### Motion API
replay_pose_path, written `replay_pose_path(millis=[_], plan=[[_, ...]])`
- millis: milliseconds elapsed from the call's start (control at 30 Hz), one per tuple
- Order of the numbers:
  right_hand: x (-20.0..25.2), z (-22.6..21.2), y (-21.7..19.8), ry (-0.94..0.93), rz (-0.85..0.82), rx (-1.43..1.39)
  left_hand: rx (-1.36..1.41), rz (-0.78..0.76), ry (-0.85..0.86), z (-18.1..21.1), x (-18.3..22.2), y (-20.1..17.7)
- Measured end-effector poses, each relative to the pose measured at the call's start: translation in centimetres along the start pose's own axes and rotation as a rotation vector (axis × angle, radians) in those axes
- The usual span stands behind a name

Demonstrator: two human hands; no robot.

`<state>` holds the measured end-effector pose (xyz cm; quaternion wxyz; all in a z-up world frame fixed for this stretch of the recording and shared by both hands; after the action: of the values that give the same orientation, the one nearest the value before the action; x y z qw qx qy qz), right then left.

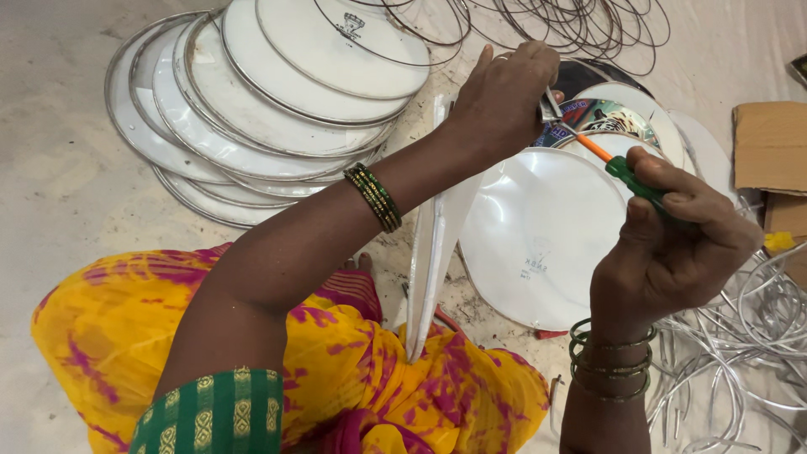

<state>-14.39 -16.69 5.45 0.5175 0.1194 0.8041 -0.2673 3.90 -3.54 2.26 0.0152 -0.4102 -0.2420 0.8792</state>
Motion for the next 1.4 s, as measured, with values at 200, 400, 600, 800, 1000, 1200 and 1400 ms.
replay_pose_path(millis=[200,400,600,800,1000,1200,1400], plan=[[-0.3,-0.1,0.8,-0.004,0.001,0.016,-0.018,0.007,-0.012,-0.5,-0.1,0.4],[-0.7,-2.1,1.8,0.063,-0.138,0.493,-0.175,-0.006,-0.097,-2.2,0.2,0.8],[-1.6,-0.7,3.5,0.123,-0.474,0.824,-0.331,0.048,-0.15,-2.5,0.8,0.7],[-2.7,-1.4,2.2,0.123,-0.533,0.884,-0.313,-0.031,-0.114,-1.7,1.1,1.3],[-4.0,-2.6,1.9,0.06,-0.586,1.007,-0.266,-0.047,-0.029,-0.8,1.7,2.0],[0.1,-1.2,4.3,0.063,-0.506,1.049,-0.279,0.005,-0.047,-0.6,1.6,2.3],[1.2,0.1,3.6,0.104,-0.344,0.764,-0.318,-0.001,-0.04,-0.4,1.5,2.0]])
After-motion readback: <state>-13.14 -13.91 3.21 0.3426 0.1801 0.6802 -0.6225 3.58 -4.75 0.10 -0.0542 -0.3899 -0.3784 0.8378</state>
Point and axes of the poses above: each hand's wrist, its own x-axis away from the middle knuckle, its own y-axis out of the palm, z = x × y, the point moved 6 cm from there along -x, towards the middle knuckle, and after that the axes turned 3 degrees about x, right-handed, at the moved point
